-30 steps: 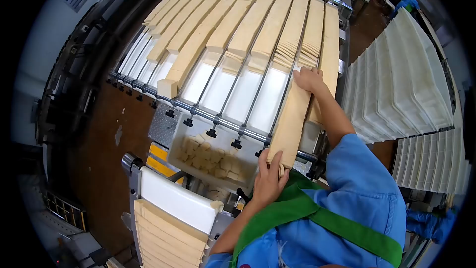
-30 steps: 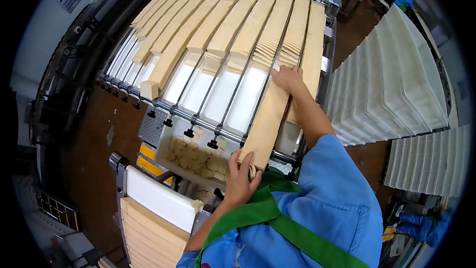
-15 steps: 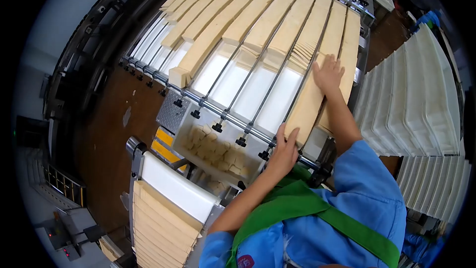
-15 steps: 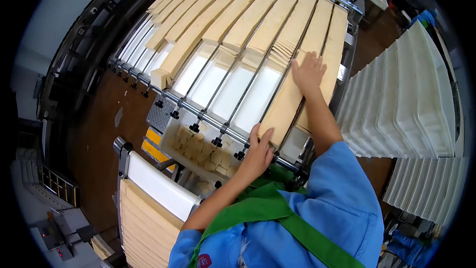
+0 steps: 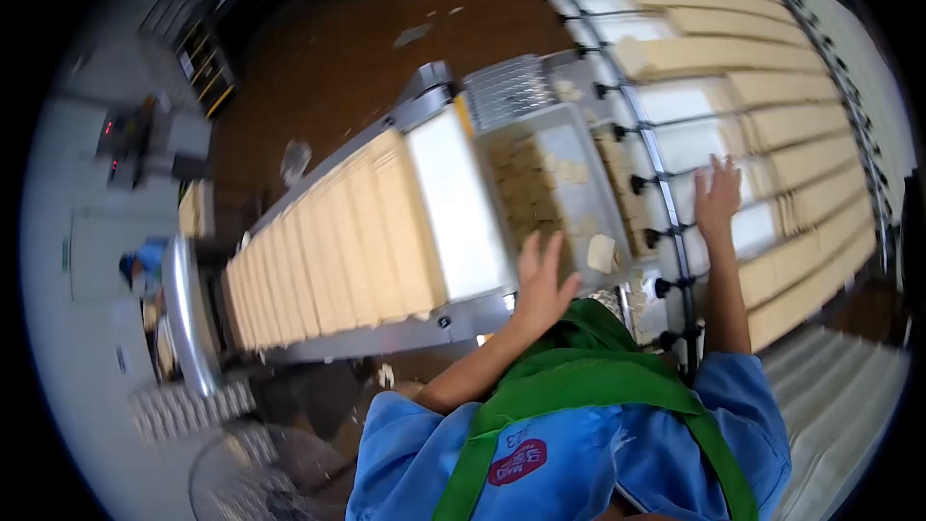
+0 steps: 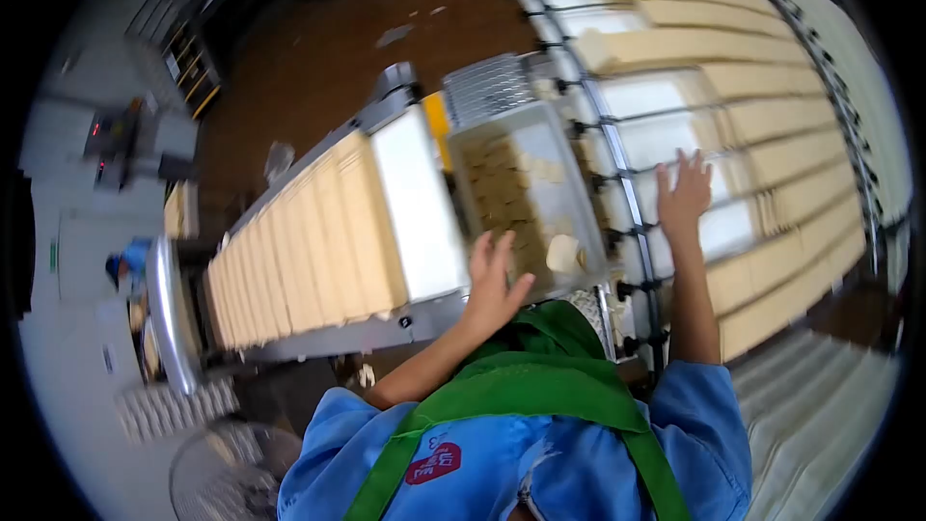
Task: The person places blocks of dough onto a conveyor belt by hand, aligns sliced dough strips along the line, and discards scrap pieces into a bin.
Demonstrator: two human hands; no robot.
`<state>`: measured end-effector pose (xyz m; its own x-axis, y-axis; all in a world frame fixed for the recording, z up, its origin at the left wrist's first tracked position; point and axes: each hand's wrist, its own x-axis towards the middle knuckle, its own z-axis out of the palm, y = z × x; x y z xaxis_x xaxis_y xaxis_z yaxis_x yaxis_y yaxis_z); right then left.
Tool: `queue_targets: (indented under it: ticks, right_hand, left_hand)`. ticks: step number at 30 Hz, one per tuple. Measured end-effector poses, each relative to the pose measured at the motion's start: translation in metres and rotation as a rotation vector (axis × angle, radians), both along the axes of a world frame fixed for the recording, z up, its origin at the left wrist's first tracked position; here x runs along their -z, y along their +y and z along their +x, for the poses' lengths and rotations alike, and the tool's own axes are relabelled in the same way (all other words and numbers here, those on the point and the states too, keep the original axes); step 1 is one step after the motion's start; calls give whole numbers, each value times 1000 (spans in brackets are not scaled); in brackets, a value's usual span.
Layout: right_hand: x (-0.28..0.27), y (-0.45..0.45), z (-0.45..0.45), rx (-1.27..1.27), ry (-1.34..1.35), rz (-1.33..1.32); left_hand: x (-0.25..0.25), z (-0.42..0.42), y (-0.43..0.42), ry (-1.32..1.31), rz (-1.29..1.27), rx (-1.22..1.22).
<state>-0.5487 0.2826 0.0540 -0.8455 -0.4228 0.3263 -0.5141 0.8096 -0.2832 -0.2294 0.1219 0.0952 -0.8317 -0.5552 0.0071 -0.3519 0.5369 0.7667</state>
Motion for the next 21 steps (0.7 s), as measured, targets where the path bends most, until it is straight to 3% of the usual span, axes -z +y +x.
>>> queue_targets:
  ticks: [1, 3, 4, 6, 11, 14, 15, 21]
  right_hand:
    - [2, -41, 18, -218, 103, -123]
    - [-3, -118, 64, -422, -67, -163]
    - [-1, -153, 84, -509, -141, -116]
    - [-3, -225, 134, -521, -263, 3]
    - [-5, -374, 226, -726, -351, 225]
    - [-7, -435, 253, -761, -378, 236]
    - [-8, -450, 258, -768, -358, 224]
    - [-16, -473, 270, -703, -369, 429]
  left_hand:
    - [12, 24, -14, -36, -49, -156]
    - [21, 71, -36, -202, -148, -453]
    - [22, 91, -43, -204, -147, -483]
    - [25, 124, -53, -332, -176, -784]
    - [44, 165, -65, -118, 121, -844]
    - [55, 163, -67, -149, 69, -810]
    - [51, 161, -67, -188, -7, -765]
    - [27, 156, -85, -226, 214, -764]
